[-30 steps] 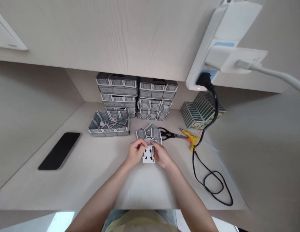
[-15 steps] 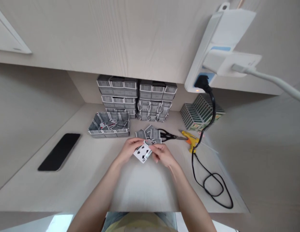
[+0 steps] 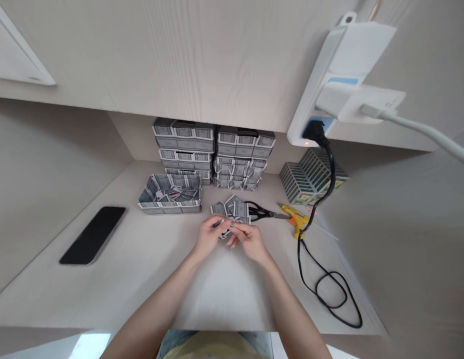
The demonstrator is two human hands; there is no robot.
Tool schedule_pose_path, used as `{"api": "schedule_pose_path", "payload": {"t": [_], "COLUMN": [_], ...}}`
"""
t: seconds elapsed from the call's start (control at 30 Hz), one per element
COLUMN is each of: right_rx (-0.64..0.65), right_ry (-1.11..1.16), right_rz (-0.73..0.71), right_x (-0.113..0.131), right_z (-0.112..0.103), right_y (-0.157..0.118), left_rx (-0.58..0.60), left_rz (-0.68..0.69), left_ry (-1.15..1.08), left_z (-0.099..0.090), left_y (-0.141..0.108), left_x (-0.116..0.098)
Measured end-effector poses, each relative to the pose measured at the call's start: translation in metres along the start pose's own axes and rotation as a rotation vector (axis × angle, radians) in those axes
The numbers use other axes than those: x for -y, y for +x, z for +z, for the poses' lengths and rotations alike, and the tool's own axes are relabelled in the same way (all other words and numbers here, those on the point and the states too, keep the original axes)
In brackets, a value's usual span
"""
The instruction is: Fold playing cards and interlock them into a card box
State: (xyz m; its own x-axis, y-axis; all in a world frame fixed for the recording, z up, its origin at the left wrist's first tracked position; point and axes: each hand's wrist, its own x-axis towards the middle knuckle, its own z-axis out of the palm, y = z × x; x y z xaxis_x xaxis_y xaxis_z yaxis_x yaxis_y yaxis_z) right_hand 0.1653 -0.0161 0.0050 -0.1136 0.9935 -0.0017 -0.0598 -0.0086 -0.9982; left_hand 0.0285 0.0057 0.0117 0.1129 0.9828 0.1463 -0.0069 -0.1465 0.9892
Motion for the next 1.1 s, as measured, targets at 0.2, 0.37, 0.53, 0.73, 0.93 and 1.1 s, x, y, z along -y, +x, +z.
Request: {"api": "schedule_pose_path", "payload": {"t": [0.2, 0.37, 0.53, 0.73, 0.93, 1.1], "right_rx": [-0.028, 0.024, -0.050, -0.180, -0.237, -0.276], "right_ry": [0.067, 0.099, -0.017, -0.096, -0.103, -0.054], "right_rz": [0.019, 0.048, 0.011, -0.013, -0.075, -0.072], "right_x": [0.003, 0.007, 0.007, 0.006, 0.000, -0.004], "right_z": [0.004, 0.006, 0.005, 0.015, 0.024, 0.026], "right_y": [-0.002, -0.003, -0.004, -0.009, -0.011, -0.007], "left_rx": [-0.052, -0.066, -0.091, -0.115, -0.138, -0.028], "left_rz": [-0.107, -0.048, 0.128, 0.254, 0.211, 0.084], "left_ry": [-0.160, -0.056, 0.150, 0.344, 0.247, 0.135], "left_z": [0.002, 0.003, 0.005, 0.008, 0.004, -0.002], "left_y": [-0.002, 0.000, -0.002, -0.007, -0.007, 0.002], "left_x": [0.003, 0.002, 0.002, 0.005, 0.004, 0.001]}}
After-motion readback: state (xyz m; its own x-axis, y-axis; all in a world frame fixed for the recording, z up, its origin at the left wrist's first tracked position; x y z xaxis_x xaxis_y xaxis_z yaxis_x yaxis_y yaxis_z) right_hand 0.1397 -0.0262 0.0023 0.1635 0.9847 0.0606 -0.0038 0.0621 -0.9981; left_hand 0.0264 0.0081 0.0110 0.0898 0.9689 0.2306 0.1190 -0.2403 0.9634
